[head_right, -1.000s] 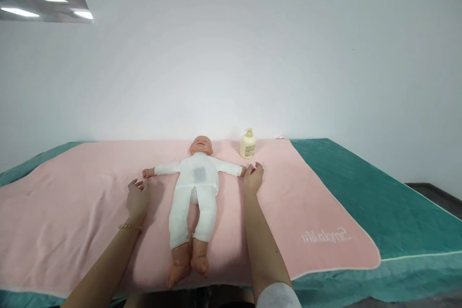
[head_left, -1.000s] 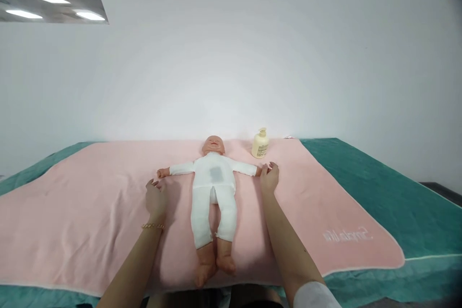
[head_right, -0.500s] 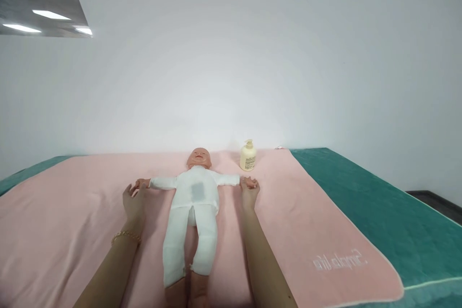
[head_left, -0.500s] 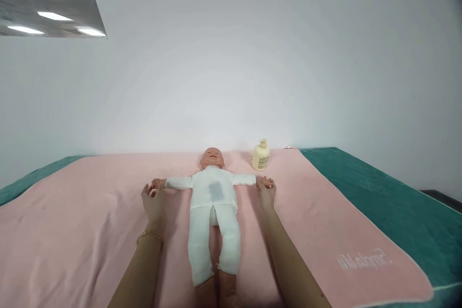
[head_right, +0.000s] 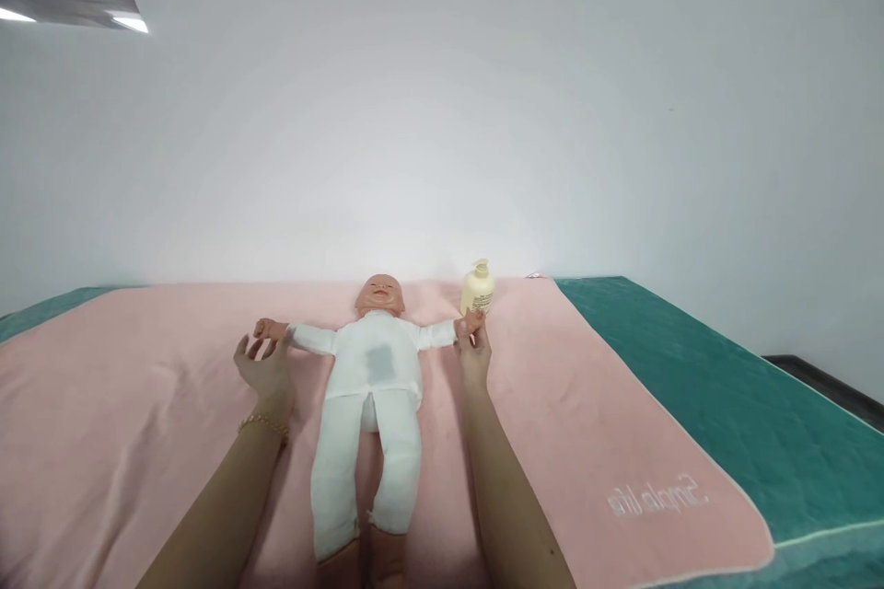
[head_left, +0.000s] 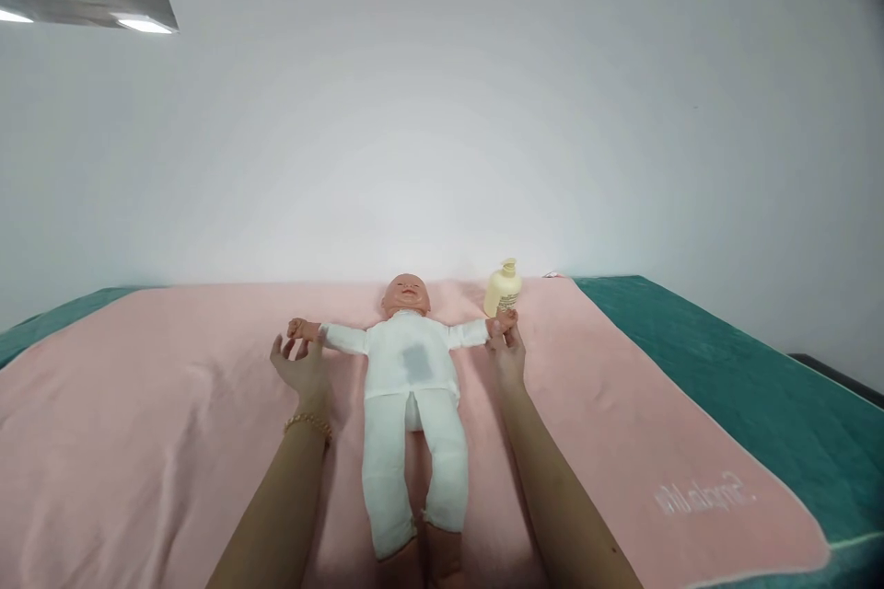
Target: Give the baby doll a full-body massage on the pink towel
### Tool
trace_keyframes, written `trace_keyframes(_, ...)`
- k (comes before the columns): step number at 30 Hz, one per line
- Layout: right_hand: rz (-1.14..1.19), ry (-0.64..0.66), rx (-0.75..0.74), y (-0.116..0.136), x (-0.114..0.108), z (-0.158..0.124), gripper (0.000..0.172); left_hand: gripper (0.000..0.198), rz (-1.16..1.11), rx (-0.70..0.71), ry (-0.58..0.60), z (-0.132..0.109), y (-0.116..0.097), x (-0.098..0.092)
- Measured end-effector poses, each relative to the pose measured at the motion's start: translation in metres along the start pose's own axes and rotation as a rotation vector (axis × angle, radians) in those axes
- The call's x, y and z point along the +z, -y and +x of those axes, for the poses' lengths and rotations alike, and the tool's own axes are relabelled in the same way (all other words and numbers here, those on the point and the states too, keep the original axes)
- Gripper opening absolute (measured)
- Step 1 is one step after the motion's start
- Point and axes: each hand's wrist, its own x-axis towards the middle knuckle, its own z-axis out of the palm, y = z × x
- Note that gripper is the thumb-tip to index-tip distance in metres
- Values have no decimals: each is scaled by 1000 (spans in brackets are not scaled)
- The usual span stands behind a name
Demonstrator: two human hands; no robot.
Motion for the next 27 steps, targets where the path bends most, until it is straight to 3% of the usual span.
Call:
trace_keyframes(3, 144, 85, 35, 1, 5, 6, 74, 68, -18, 33, 49, -3, -8, 8)
trace_keyframes(7, 164, 72, 40, -5, 16, 22, 73, 78, -63, 94, 235, 4, -9, 15)
trace_keyframes(12, 160, 114, 21, -19, 33, 44, 62, 90, -243, -11, 422, 30, 10, 29)
trace_keyframes(16, 114, 161, 103, -29, 39, 58, 63, 98, -346, -95, 543, 45, 19, 41)
trace_keyframes(22, -20, 223, 158, -31, 53, 68, 52, 86, -357, -101, 743, 54, 17, 53)
trace_keyframes(27, -61, 206, 159, -42, 75, 63, 42, 83, -363, -240, 804, 58, 15, 58)
